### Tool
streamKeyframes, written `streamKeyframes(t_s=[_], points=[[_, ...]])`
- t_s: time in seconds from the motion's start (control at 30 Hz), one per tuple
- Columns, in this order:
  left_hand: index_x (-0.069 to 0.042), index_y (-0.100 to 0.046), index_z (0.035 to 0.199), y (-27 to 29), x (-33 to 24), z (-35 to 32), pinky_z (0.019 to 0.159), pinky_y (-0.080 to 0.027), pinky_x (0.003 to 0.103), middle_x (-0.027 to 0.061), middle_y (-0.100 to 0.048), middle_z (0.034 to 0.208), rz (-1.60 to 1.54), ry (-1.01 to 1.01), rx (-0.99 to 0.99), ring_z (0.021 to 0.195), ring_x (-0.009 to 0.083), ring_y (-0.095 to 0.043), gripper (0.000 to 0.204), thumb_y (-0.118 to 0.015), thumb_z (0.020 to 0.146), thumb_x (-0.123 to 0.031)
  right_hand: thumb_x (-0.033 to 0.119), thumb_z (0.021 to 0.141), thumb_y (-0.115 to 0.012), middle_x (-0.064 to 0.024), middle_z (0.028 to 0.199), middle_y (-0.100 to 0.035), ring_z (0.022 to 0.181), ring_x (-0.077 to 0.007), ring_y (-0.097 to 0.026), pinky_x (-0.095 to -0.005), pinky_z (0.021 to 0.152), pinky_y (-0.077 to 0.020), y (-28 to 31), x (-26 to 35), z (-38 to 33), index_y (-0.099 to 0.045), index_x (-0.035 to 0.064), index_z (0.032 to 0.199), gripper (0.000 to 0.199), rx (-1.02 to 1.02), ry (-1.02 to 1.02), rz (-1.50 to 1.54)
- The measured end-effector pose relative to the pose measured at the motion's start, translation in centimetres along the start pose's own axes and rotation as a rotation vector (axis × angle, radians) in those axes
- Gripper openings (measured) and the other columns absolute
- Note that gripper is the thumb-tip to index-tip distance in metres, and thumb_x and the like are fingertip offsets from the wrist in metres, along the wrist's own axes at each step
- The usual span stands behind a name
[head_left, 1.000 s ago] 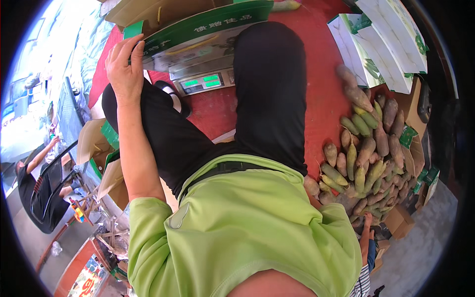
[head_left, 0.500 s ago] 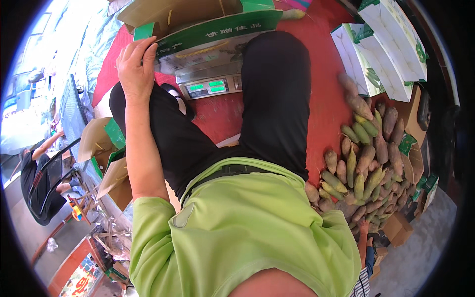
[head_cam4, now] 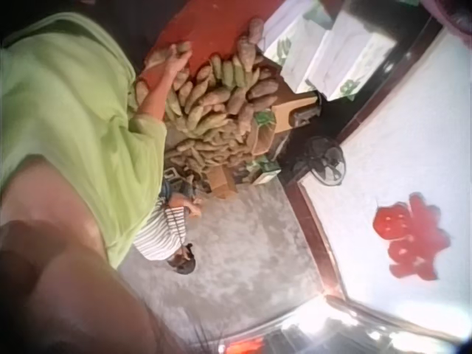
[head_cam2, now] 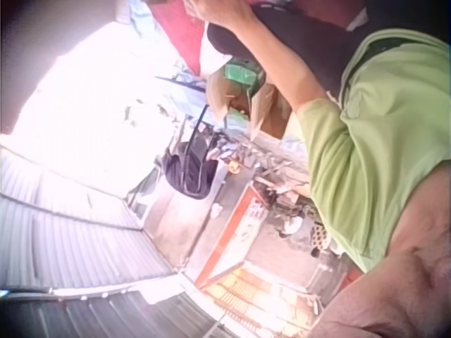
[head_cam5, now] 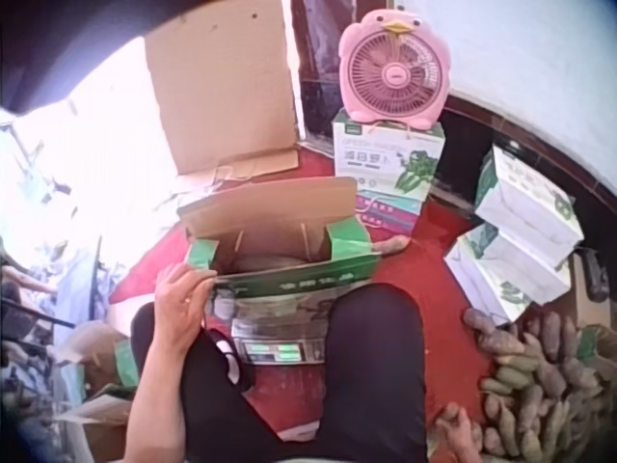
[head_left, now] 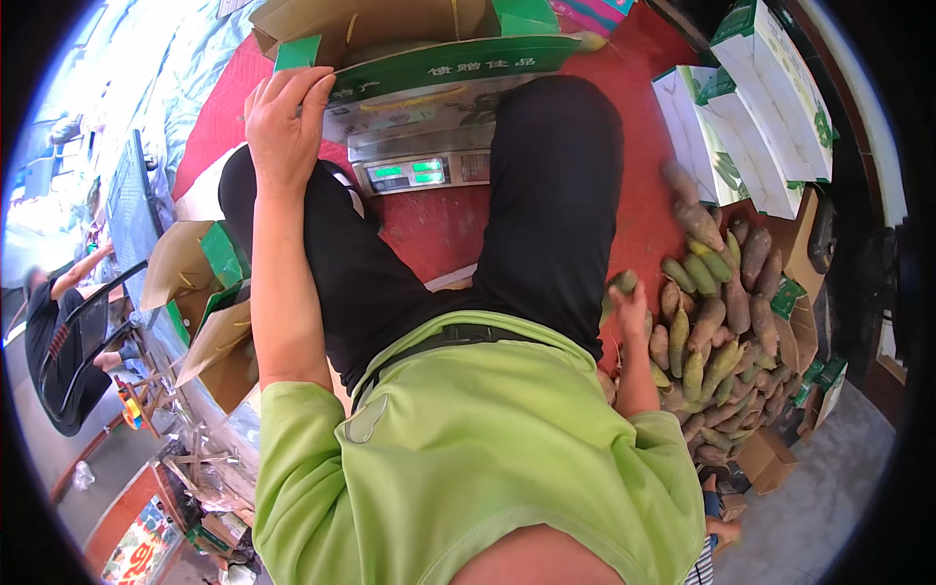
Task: Sorting and packing produce into boxes and weighing them.
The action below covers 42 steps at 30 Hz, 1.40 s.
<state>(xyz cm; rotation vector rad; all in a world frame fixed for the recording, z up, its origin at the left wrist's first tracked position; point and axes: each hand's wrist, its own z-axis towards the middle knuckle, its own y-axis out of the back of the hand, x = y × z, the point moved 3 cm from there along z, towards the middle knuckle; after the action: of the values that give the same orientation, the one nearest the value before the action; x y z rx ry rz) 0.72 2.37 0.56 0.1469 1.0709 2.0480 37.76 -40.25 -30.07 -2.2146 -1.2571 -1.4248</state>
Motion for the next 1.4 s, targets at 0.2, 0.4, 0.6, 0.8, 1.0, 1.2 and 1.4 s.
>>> streamKeyframes(t_s=[0.2,0.4,0.6,0.8,1.0,1.2,1.4], points=[[-0.01,-0.071,0.091,-1.1,0.0,0.3,0.08,-0.044,0.036,0.0032,-0.068,0.088,-0.04,0.009,0.013,0.086,0.0242,-0.062,0.015,-0.064,0.087,-0.023,0.002,0.083,-0.069,-0.0062,0.114,-0.057,0.105,-0.0153,-0.054,-0.0295,0.093,-0.0425,-1.7,22.6,4.2,-0.051,0.0006,0.121,0.042,-0.092,0.69,-0.124],[-0.01,-0.071,0.091,-0.9,0.0,0.4,0.081,-0.044,0.036,0.0031,-0.068,0.088,-0.045,0.018,0.006,0.086,0.0241,-0.062,0.015,-0.065,0.086,-0.023,-0.001,0.083,-0.069,-0.0084,0.112,-0.061,0.103,-0.016,-0.058,-0.029,0.092,-0.0438,-5.7,42.4,0.2,-0.055,-0.0022,0.116,0.036,-0.168,1.147,0.179],[-0.007,-0.071,0.093,-0.9,-0.4,0.7,0.081,-0.045,0.034,0.0066,-0.068,0.091,-0.05,0.016,0.013,0.087,0.0236,-0.063,0.015,-0.064,0.088,-0.019,0.009,0.083,-0.068,-0.0086,0.107,-0.064,0.098,-0.0148,-0.06,-0.029,0.085,-0.0481,-14.3,51.4,-2.2,-0.055,0.0034,0.119,0.039,0.189,1.373,0.397],[-0.01,-0.071,0.09,-0.9,0.3,0.3,0.081,-0.044,0.036,0.0035,-0.067,0.088,-0.058,0.025,-0.009,0.088,0.0238,-0.062,0.015,-0.066,0.085,-0.023,0.015,0.08,-0.068,-0.0148,0.104,-0.062,0.097,-0.0284,-0.061,-0.0339,0.087,-0.0471,-23.8,53.0,-1.7,-0.056,0.0007,0.113,0.038,0.198,1.453,-0.298],[-0.011,-0.072,0.092,-0.8,1.3,0.2,0.082,-0.044,0.035,0.0029,-0.067,0.09,-0.071,0.022,-0.071,0.088,0.0232,-0.062,0.014,-0.067,0.085,-0.023,0.011,0.081,-0.067,-0.0143,0.1,-0.062,0.099,-0.0232,-0.06,-0.032,0.085,-0.0473,-21.5,48.6,0.4,-0.059,-0.0021,0.106,0.029,0.203,1.324,-0.245],[-0.012,-0.072,0.093,-0.8,1.1,0.2,0.082,-0.044,0.035,0.003,-0.067,0.091,-0.07,0.026,-0.081,0.088,0.0234,-0.061,0.015,-0.067,0.085,-0.024,0.01,0.084,-0.065,-0.0144,0.103,-0.067,0.095,-0.0212,-0.065,-0.032,0.085,-0.0493,-12.9,34.2,8.2,-0.066,0.0022,0.105,0.023,-0.092,0.833,-0.265],[-0.012,-0.072,0.093,-1.1,1.4,0.1,0.082,-0.045,0.035,0.0036,-0.067,0.091,-0.079,0.022,-0.083,0.089,0.0234,-0.062,0.015,-0.067,0.085,-0.023,0.006,0.084,-0.061,-0.0186,0.097,-0.068,0.09,-0.0276,-0.068,-0.0358,0.079,-0.0512,-7.5,12.0,9.2,-0.066,-0.0017,0.101,0.02,0.034,0.488,-0.359]])
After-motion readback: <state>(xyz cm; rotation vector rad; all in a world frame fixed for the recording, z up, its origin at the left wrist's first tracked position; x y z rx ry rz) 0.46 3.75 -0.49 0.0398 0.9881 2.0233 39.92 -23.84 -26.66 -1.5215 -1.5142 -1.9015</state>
